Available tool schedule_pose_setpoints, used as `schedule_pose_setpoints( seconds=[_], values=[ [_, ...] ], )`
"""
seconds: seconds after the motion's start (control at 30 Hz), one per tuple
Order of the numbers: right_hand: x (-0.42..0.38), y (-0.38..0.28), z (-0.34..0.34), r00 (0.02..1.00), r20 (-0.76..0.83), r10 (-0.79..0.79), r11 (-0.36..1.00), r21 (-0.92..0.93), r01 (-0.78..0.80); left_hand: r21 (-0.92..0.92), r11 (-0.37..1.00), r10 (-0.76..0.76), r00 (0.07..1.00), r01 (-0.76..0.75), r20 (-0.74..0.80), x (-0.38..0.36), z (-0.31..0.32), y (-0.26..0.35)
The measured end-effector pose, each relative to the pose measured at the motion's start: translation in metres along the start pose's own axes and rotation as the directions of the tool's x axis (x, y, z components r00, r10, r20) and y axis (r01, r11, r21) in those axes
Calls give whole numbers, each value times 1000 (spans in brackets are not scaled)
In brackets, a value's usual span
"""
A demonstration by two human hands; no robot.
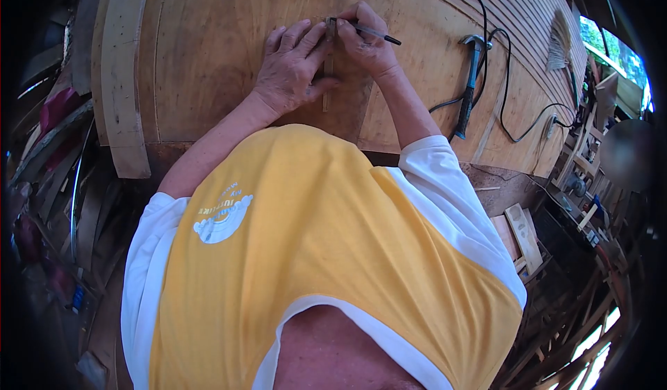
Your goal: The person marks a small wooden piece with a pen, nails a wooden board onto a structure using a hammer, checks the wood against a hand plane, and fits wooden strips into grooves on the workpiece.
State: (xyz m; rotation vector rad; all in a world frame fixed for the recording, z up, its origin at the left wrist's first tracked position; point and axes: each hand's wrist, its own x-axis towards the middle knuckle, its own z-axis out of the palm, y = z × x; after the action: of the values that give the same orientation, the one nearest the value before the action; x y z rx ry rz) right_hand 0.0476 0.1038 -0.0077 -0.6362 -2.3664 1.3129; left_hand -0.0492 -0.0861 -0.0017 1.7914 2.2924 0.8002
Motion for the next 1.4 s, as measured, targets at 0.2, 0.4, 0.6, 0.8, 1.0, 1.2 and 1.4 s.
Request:
schedule_pose_setpoints(
  seconds=[0.2, 0.4, 0.6, 0.8, 1.0, 1.2, 1.4],
  values=[
    [-2, 3, 4, 998, -44, -37, 999, -11, 36, -12, 1000, -8, 1000, 8, 1, 0, 0, 0],
    [-2, 4, 1, 999, 26, -24, 999, -36, 25, -13, 1000, -13, 1000, 14, 8, 0, -1, 1],
    [-3, 4, 1, 998, 23, -60, 996, -59, 61, -20, 1000, -9, 1000, 9, 15, 0, -1, 0],
    [-4, 3, 6, 996, -65, -69, 992, -109, 62, -18, 1000, -10, 1000, 10, 8, 0, -1, 0],
    [-7, -2, 7, 996, -21, -82, 990, -115, 79, -16, 1000, -1, 1000, 2, 11, 1, -1, -1],
    [4, 6, -3, 993, -90, 83, 985, 159, -68, -8, 1000, 5, 1000, -5, 4, 0, 0, -2],
    [24, 13, -20, 983, 129, -129, 991, 42, 125, -7, 1000, -6, 1000, 7, 21, 1, -2, 0]
  ],
)
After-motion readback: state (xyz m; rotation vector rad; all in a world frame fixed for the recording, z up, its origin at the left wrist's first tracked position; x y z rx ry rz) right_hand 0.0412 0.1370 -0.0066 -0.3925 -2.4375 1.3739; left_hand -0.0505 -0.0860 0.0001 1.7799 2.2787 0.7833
